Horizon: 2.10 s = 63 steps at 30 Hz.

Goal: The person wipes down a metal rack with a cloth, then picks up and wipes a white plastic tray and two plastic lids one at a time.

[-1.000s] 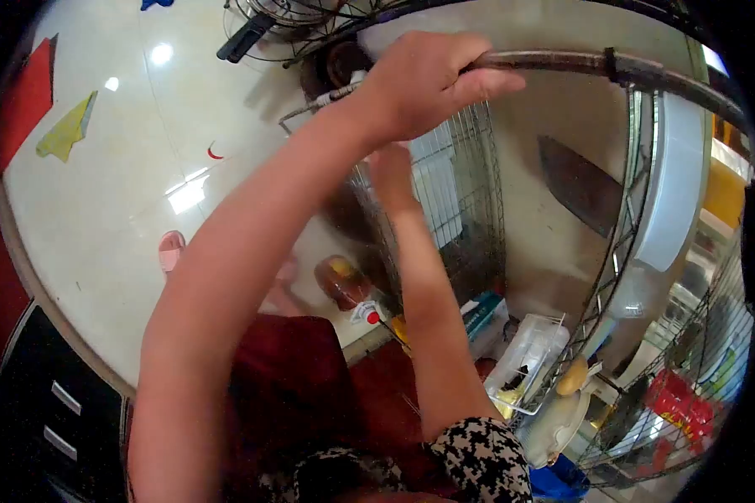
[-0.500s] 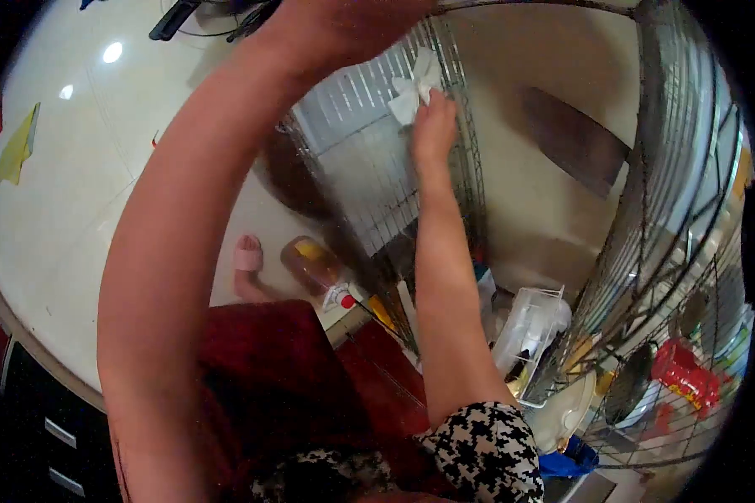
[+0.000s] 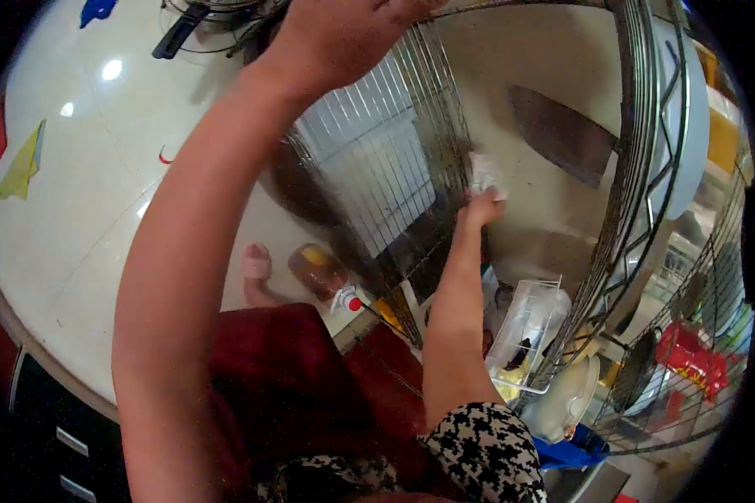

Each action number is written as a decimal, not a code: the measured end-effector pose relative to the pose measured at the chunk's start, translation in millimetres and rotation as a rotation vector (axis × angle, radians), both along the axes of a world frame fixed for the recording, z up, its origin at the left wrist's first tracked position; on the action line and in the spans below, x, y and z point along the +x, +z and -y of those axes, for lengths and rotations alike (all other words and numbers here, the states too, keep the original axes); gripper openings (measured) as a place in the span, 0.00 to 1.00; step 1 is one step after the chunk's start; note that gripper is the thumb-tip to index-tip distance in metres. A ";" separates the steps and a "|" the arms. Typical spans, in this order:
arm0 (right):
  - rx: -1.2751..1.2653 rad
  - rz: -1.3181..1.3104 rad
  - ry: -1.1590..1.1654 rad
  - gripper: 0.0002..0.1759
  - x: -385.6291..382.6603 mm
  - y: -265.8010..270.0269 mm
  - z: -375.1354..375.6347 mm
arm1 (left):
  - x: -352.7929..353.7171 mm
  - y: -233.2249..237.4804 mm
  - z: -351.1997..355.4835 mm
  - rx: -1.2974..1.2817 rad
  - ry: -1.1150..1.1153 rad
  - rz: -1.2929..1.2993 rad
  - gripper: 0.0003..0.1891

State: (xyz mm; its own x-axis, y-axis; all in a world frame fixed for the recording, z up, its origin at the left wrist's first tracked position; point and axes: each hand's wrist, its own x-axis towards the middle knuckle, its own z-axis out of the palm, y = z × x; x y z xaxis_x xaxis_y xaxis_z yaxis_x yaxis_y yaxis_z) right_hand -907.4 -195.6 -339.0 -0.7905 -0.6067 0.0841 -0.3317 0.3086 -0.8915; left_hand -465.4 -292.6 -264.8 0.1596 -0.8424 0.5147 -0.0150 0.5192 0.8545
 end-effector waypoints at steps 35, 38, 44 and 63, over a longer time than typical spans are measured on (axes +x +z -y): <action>0.382 -1.559 0.262 0.16 -36.6 6.8 67.3 | 4.4 -0.3 -10.1 -0.127 -0.006 -0.010 0.21; 0.407 -1.749 0.639 0.17 -42.4 18.3 86.6 | 0.3 -22.5 7.6 -0.451 -0.130 -0.158 0.19; 0.712 -2.067 0.952 0.16 -83.8 42.9 55.6 | 13.9 -95.0 -50.7 -0.009 0.462 0.144 0.16; 0.900 -2.038 1.067 0.17 -145.4 38.7 -12.7 | -30.1 -227.9 -382.4 1.115 -0.275 0.470 0.14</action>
State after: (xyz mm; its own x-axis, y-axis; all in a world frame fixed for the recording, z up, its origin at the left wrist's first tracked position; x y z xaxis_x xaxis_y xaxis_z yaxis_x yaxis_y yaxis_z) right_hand -1052.8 -182.8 -300.3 0.3363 -0.8629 -0.3774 -0.4440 -0.4986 0.7444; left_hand -495.5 89.9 -492.7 -0.0973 -0.8332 -0.5444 -0.4451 -0.4528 0.7726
